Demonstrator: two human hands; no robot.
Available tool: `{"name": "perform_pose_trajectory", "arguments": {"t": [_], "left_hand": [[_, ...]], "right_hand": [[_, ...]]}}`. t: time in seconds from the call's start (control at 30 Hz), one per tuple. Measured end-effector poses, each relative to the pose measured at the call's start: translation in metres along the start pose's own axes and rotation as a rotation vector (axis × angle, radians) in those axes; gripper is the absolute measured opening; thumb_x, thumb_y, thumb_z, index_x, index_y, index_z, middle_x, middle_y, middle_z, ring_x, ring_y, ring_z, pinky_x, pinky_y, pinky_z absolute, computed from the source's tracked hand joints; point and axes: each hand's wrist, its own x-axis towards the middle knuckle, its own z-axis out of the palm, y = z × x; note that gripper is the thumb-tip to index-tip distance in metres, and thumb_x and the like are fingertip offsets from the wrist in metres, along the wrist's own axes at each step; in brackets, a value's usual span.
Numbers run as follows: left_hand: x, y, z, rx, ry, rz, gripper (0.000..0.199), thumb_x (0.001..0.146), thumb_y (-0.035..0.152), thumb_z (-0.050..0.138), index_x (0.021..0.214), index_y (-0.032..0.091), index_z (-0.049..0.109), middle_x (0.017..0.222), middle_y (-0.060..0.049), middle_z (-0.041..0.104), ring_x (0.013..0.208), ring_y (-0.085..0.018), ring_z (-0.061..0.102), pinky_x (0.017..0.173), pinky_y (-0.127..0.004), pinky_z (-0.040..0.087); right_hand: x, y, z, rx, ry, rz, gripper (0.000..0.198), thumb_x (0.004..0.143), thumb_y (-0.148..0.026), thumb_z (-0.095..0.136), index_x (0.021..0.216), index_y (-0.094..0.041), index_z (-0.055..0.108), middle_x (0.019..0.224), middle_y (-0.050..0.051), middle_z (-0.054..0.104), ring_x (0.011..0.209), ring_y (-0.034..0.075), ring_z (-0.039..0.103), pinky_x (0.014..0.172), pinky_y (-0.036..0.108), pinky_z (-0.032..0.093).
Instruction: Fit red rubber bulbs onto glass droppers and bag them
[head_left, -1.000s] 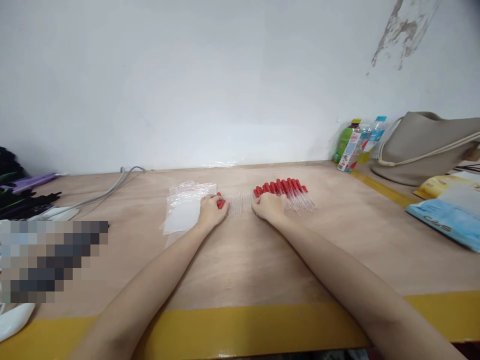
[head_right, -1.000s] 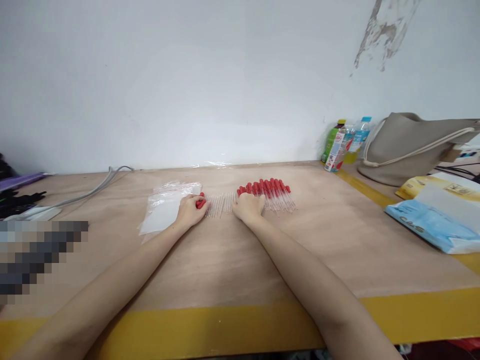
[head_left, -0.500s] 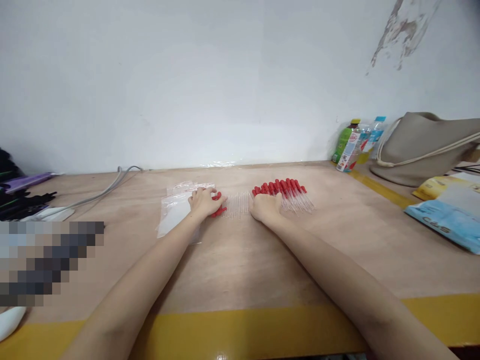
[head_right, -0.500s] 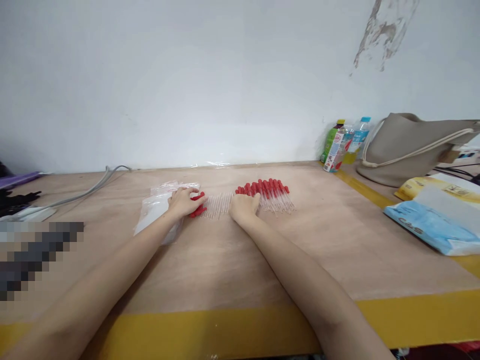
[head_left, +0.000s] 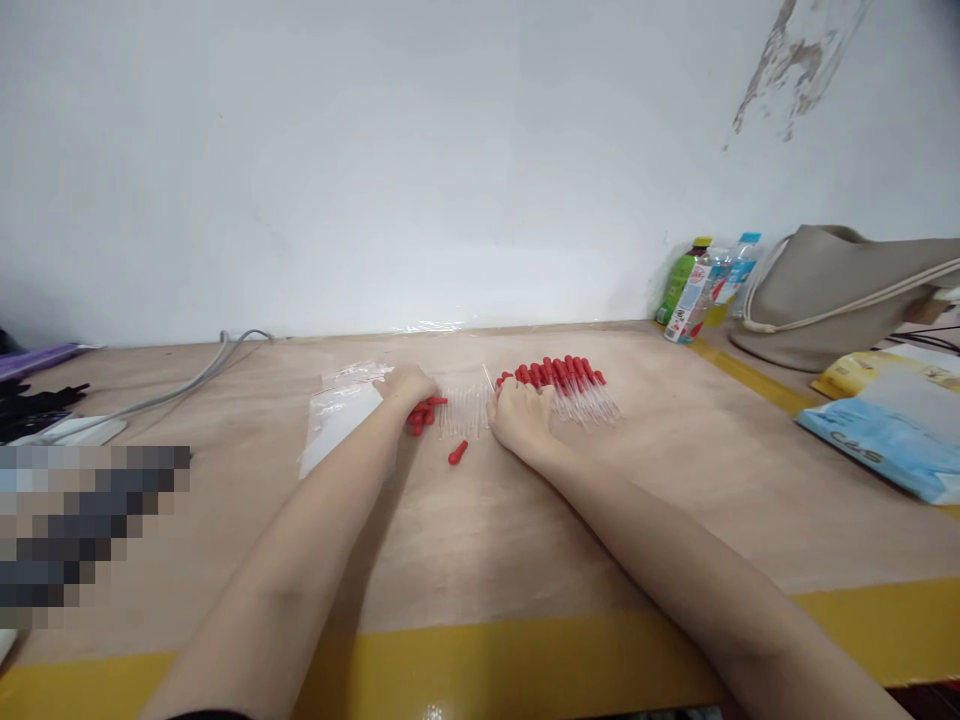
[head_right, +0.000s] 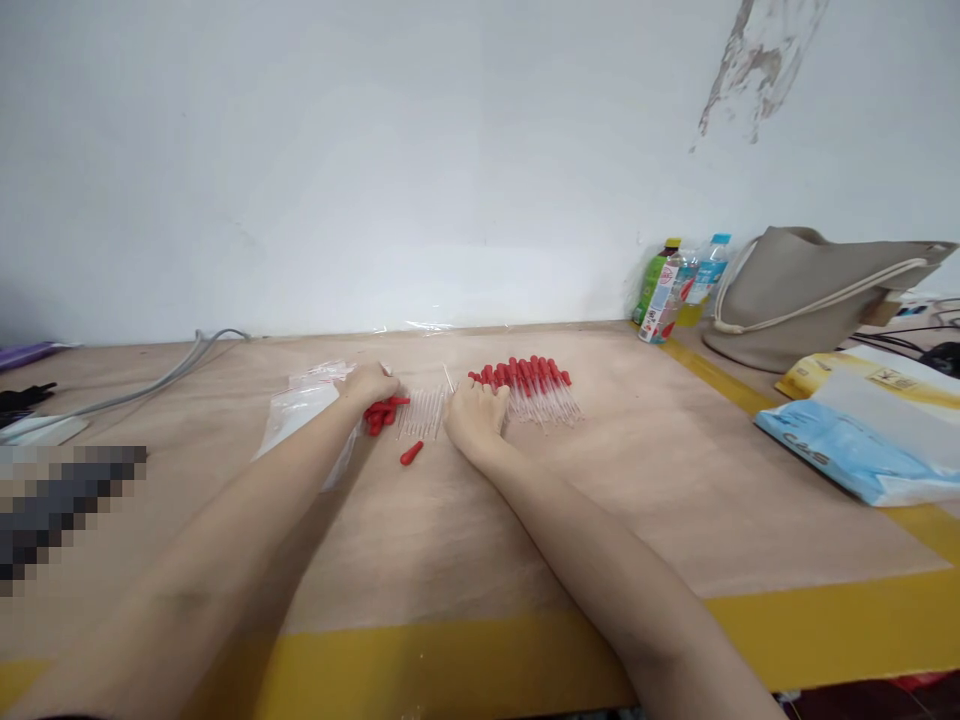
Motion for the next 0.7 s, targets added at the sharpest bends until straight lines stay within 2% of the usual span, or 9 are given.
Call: {"name": "perform_pose_trajectory", "arguments": {"t": [0.07,0.13,0.2,0.23,0.33,0.47,0.57,0.7], "left_hand": [[-0.005,0.002,-0.001,0.014,0.161,-0.023,0.010,0.062,0.027,0.061,0.063,0.018,0.056,0.075,-0.011,0.064,0.093,-0.035,0.055,0.081,-0.050,0.034],[-0.013,0.005,-0.002,0.000,0.362,0.016,0.013,0.072,0.030,0.054,0.078,0.019,0.055,0.091,-0.011,0.061,0.100,-0.031,0.051,0.083,-0.048,0.035],[-0.022,0.007,-0.003,-0.078,0.487,0.136,0.014,0.076,0.030,0.050,0.083,0.019,0.053,0.093,-0.009,0.060,0.097,-0.026,0.052,0.083,-0.043,0.037],[-0.027,0.007,-0.004,-0.133,0.509,0.205,0.013,0.077,0.030,0.050,0.084,0.018,0.052,0.091,-0.008,0.059,0.094,-0.024,0.053,0.081,-0.039,0.039],[-0.052,0.003,-0.004,-0.289,0.449,0.376,0.012,0.080,0.028,0.048,0.086,0.018,0.049,0.089,-0.006,0.059,0.088,-0.019,0.055,0.077,-0.033,0.043],[-0.095,-0.010,0.002,-0.381,0.187,0.530,0.011,0.082,0.026,0.048,0.090,0.019,0.049,0.083,-0.002,0.059,0.075,-0.014,0.057,0.070,-0.028,0.045],[-0.119,-0.016,0.007,-0.460,0.051,0.531,0.018,0.079,0.028,0.054,0.093,0.018,0.050,0.080,-0.002,0.059,0.073,-0.014,0.058,0.067,-0.026,0.047],[-0.130,-0.017,0.009,-0.474,-0.051,0.529,0.028,0.074,0.031,0.062,0.098,0.018,0.055,0.077,-0.002,0.061,0.070,-0.014,0.059,0.063,-0.026,0.049]], "right_hand": [[-0.003,-0.001,0.002,0.008,0.045,-0.036,0.026,0.084,-0.024,0.034,0.088,-0.009,0.055,0.080,0.015,0.063,0.079,0.026,0.055,0.075,0.039,0.024],[-0.005,-0.001,0.004,0.024,0.063,-0.066,0.025,0.085,-0.023,0.033,0.088,-0.010,0.054,0.079,0.014,0.063,0.079,0.025,0.054,0.075,0.039,0.024],[-0.006,0.001,0.007,0.062,0.070,-0.084,0.023,0.086,-0.023,0.034,0.089,-0.011,0.053,0.078,0.013,0.063,0.078,0.024,0.054,0.075,0.039,0.024],[-0.006,0.002,0.008,0.093,0.079,-0.088,0.022,0.086,-0.023,0.035,0.090,-0.012,0.053,0.079,0.012,0.063,0.078,0.024,0.054,0.075,0.038,0.025],[-0.006,0.008,0.014,0.207,0.130,-0.085,0.022,0.086,-0.021,0.035,0.099,-0.014,0.052,0.085,0.010,0.063,0.082,0.022,0.054,0.075,0.036,0.027],[-0.010,0.019,0.019,0.321,0.198,-0.124,0.028,0.086,-0.018,0.033,0.106,-0.014,0.052,0.092,0.011,0.062,0.089,0.023,0.053,0.076,0.035,0.032],[-0.019,0.030,0.015,0.479,0.229,-0.241,0.025,0.086,-0.019,0.032,0.097,-0.015,0.054,0.092,0.010,0.061,0.087,0.021,0.054,0.077,0.034,0.038],[-0.035,0.047,0.001,0.590,0.223,-0.349,0.021,0.086,-0.022,0.035,0.092,-0.016,0.054,0.086,0.009,0.060,0.083,0.019,0.055,0.074,0.032,0.043]]}}
